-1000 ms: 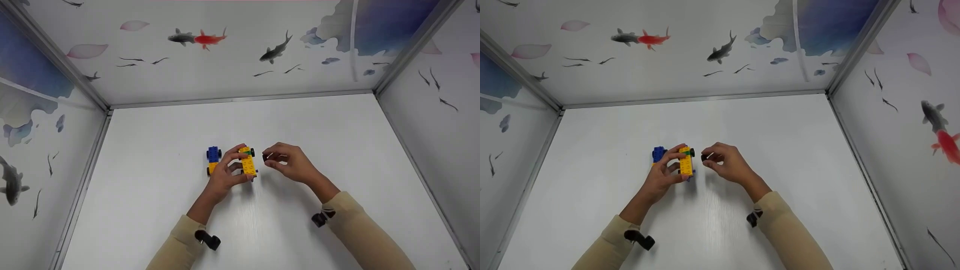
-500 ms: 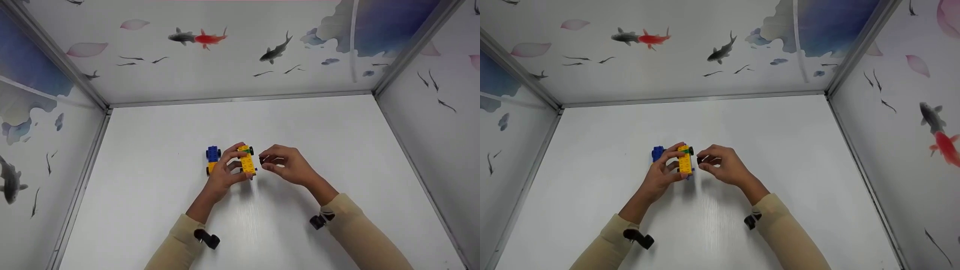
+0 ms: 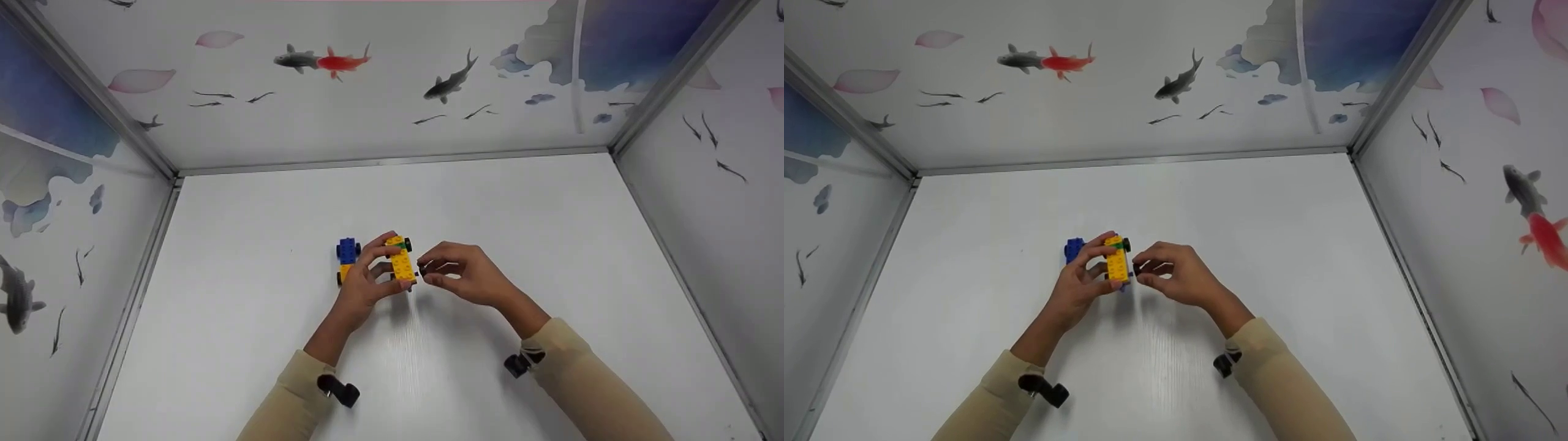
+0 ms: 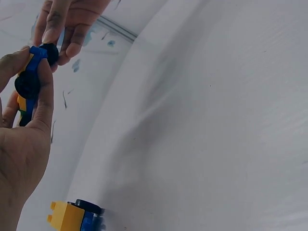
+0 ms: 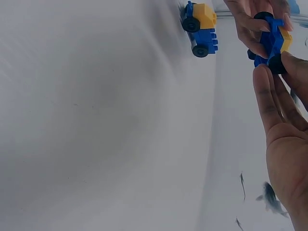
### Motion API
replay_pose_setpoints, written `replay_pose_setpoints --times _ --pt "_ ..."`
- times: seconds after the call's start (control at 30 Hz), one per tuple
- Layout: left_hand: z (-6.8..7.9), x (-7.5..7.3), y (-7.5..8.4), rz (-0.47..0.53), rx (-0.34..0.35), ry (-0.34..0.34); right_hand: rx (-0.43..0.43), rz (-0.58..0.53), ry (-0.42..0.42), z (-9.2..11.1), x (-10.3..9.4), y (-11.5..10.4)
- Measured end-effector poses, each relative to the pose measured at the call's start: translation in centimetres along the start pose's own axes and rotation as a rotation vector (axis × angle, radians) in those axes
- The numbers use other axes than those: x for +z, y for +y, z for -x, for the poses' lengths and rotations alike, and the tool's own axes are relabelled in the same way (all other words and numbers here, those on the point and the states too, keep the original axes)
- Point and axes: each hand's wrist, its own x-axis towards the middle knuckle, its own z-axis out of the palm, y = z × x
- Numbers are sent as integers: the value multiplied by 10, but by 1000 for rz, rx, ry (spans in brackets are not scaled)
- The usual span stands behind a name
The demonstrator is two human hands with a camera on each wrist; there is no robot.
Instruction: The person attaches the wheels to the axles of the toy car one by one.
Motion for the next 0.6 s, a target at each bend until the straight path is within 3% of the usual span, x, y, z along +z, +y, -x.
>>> replay_pose_setpoints --times 0.6 --pt "2 0 0 20 17 -11 9 5 -17 -1 2 1"
